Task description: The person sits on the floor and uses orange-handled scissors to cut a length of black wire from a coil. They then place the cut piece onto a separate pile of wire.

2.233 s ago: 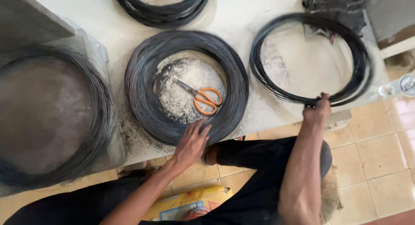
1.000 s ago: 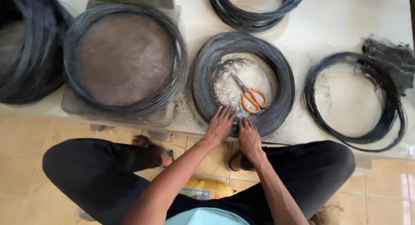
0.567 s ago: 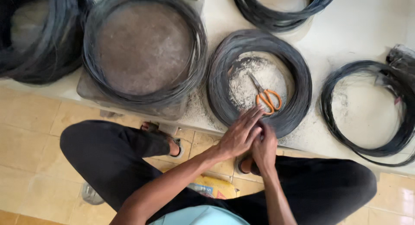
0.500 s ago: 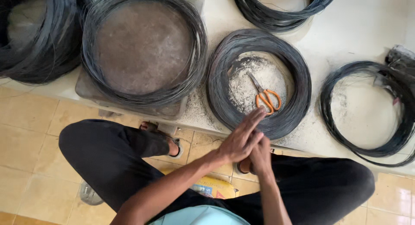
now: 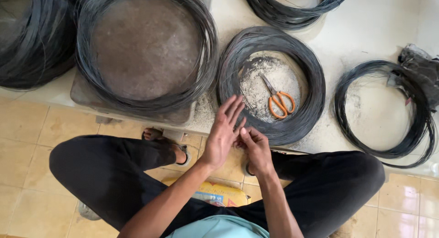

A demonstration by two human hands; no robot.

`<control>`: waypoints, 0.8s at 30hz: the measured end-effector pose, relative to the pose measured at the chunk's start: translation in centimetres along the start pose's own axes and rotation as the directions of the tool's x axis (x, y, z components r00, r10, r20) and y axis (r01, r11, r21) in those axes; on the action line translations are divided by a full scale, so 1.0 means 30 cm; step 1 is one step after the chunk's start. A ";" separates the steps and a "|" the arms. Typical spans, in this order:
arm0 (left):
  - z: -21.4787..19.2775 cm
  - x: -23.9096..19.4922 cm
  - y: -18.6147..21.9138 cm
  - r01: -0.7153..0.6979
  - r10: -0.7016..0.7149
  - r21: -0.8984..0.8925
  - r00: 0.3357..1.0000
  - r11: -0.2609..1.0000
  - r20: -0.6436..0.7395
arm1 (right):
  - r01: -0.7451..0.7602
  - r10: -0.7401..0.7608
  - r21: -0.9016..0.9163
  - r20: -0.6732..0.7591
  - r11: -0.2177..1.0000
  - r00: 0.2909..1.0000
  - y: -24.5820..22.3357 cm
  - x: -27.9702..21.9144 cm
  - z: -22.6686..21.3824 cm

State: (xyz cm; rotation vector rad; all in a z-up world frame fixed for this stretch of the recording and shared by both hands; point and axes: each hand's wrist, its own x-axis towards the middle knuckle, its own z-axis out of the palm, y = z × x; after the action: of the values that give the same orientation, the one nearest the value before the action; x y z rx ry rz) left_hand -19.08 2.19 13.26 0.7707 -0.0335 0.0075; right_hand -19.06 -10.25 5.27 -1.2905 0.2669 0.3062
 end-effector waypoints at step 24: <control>-0.132 -0.022 -0.040 0.105 -0.104 -0.067 0.994 0.992 0.030 | 0.240 -0.263 -0.410 0.001 0.880 0.965 -0.106 0.007 0.052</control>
State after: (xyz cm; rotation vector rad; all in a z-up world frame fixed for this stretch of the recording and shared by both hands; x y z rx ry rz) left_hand -19.60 4.09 9.57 0.7034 -0.0184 -0.1029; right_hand -17.66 -9.50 8.44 -1.7306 0.0776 0.1029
